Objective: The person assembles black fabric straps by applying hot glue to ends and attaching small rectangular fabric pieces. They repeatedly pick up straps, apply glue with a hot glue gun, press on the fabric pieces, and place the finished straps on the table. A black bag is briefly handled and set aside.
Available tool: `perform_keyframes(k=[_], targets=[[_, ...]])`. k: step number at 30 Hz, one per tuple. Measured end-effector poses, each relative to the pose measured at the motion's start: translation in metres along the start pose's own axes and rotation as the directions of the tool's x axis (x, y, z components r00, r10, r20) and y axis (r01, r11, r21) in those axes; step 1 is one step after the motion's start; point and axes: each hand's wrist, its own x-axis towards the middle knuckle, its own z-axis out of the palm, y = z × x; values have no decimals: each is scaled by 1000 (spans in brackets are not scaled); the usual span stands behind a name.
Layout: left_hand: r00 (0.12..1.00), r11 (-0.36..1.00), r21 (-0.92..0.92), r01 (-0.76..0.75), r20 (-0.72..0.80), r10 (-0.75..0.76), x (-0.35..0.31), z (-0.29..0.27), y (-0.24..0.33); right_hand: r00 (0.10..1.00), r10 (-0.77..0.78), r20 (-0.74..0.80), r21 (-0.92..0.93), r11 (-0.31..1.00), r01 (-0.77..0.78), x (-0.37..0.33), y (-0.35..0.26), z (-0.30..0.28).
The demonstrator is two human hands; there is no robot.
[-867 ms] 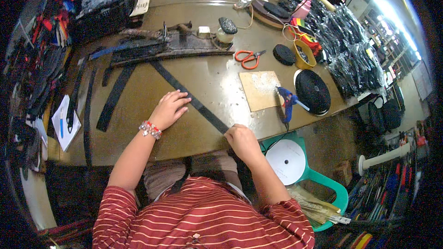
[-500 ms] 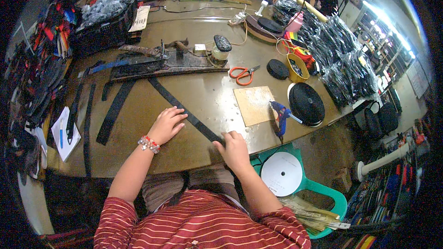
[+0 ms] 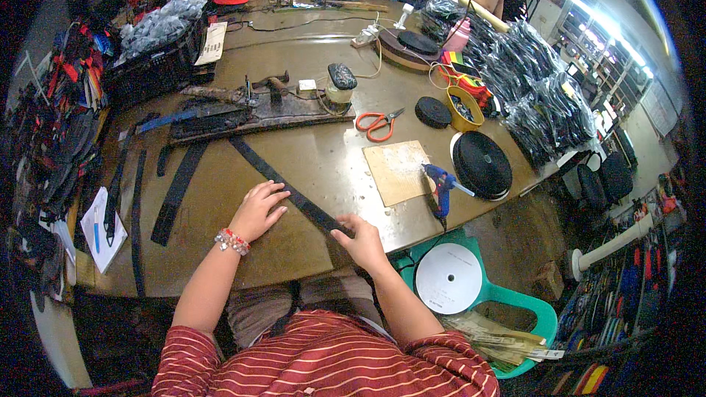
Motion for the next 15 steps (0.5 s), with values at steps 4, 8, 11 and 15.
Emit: perform_keyframes(k=[4, 8, 11, 15], targets=[[999, 999, -8, -36, -32, 36, 0, 3, -3, 985, 70, 159, 235, 966, -106, 7, 4, 0], [997, 999, -17, -47, -55, 46, -2, 7, -8, 987, 64, 144, 154, 984, -86, 8, -2, 1], [997, 996, -69, -51, -69, 46, -2, 8, -9, 997, 28, 71, 2, 1000, -28, 6, -10, 5], [996, 995, -96, -39, -80, 31, -3, 5, -7, 998, 33, 55, -9, 999, -33, 5, -14, 7]])
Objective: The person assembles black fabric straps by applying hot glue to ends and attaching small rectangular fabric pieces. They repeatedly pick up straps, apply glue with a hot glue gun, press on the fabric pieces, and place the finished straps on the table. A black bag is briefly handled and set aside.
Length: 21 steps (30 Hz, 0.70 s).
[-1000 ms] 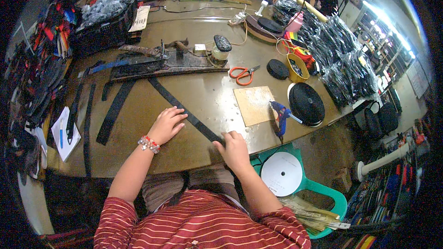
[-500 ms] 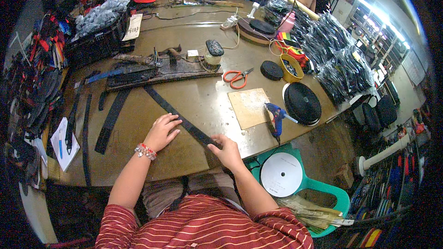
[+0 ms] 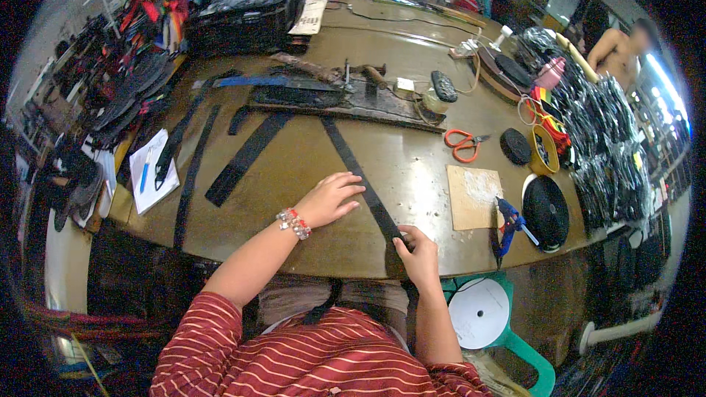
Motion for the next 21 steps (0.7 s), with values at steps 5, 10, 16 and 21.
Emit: perform_keyframes(k=[5, 10, 16, 21], targets=[[997, 989, -136, 56, -42, -62, 3, -8, 4, 984, 15, 178, 342, 937, -76, 5, 14, -2], [991, 971, -215, 102, -67, -119, 5, -18, 5, 976, -115, 187, 362, 931, 40, 4, 27, 5], [988, 965, -223, 140, -37, -152, 9, -23, 11, 977, -156, 146, 137, 981, 136, 9, 27, 14], [987, 965, -220, 140, -42, -153, 8, -25, 9, 981, -176, 77, 233, 960, 153, 5, 29, 11]])
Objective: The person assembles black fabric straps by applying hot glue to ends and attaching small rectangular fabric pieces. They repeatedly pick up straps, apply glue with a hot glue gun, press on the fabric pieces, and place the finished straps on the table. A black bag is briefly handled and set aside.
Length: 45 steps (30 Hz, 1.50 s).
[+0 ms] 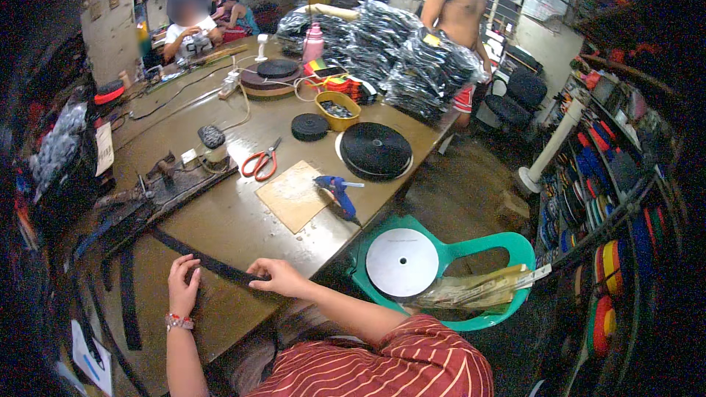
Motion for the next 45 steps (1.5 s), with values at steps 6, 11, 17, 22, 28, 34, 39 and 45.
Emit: perform_keyframes(k=[6, 11, 17, 22, 28, 34, 39, 45], targets=[[999, 1000, -18, -11, -46, 10, 0, 2, -5, 999, -21, -35, 29, 999, 22, 0, 0, 5], [997, 999, -16, -42, -69, 41, 0, -1, -4, 997, -49, -55, 19, 999, 50, -1, -1, 5], [996, 999, -30, -13, -92, 10, -1, -5, -5, 994, -85, -70, 37, 995, 88, -2, 2, 8], [996, 997, -70, 23, -89, -29, -2, -10, -5, 992, -101, -72, -2, 995, 101, -3, 4, 8], [995, 997, -75, 18, -93, -25, -1, -10, -3, 995, -40, -90, 32, 999, 43, -4, 4, 12], [995, 991, -128, -24, -100, 11, -3, -9, -15, 811, -284, -512, -302, 943, 140, 20, -31, -57], [996, 995, -99, -16, -86, 7, -3, -12, -8, 794, -161, -587, -349, 935, -68, 121, -103, -234], [997, 996, -83, 10, -72, -16, -1, -16, 0, 858, 154, -490, -272, 908, -319, 140, -109, -270]])
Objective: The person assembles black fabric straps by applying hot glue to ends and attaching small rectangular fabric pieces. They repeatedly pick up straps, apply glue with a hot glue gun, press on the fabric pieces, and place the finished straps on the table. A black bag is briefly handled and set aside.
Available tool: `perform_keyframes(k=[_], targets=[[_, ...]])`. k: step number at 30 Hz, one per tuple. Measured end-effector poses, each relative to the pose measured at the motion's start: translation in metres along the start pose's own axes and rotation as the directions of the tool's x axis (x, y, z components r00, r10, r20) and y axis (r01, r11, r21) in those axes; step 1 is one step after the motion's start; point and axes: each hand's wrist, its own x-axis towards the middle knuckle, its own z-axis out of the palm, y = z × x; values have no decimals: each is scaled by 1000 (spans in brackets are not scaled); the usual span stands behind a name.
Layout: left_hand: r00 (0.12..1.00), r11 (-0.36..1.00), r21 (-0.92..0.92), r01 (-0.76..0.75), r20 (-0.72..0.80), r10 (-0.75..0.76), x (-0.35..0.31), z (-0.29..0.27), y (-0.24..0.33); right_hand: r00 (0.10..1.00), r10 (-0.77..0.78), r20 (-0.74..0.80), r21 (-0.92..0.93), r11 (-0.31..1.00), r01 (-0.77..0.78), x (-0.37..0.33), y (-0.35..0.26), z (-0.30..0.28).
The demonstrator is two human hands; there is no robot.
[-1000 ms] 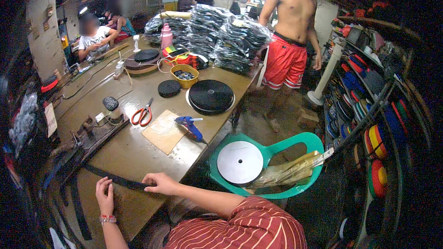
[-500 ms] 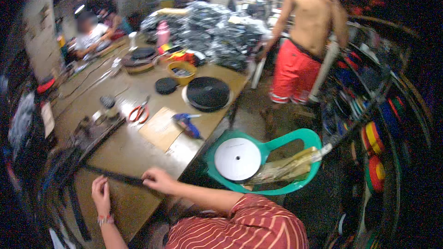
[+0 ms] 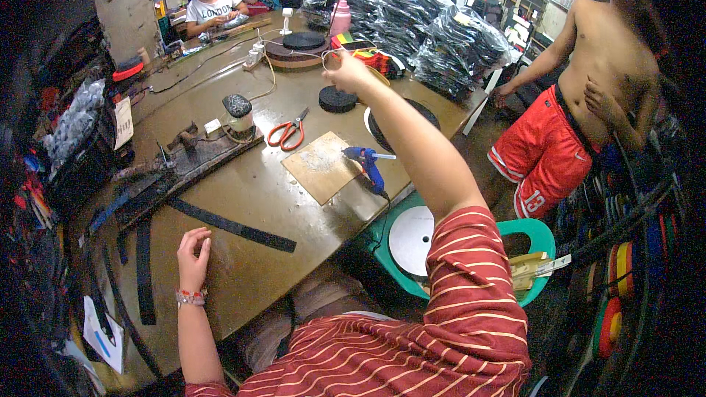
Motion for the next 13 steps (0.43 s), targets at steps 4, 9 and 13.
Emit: perform_keyframes(k=[4, 9, 13], targets=[[998, 999, 2, -47, 31, 47, 2, 3, 2, 923, -332, 194, -57, 935, 349, -50, 13, 69], [996, 997, 18, -75, 44, 74, -1, 6, 0, 649, -654, 389, -34, 694, 719, -159, 8, 140], [999, 999, -32, -13, 40, 15, -2, 4, 0, 671, -526, 522, 71, 811, 581, -171, 14, 156]])
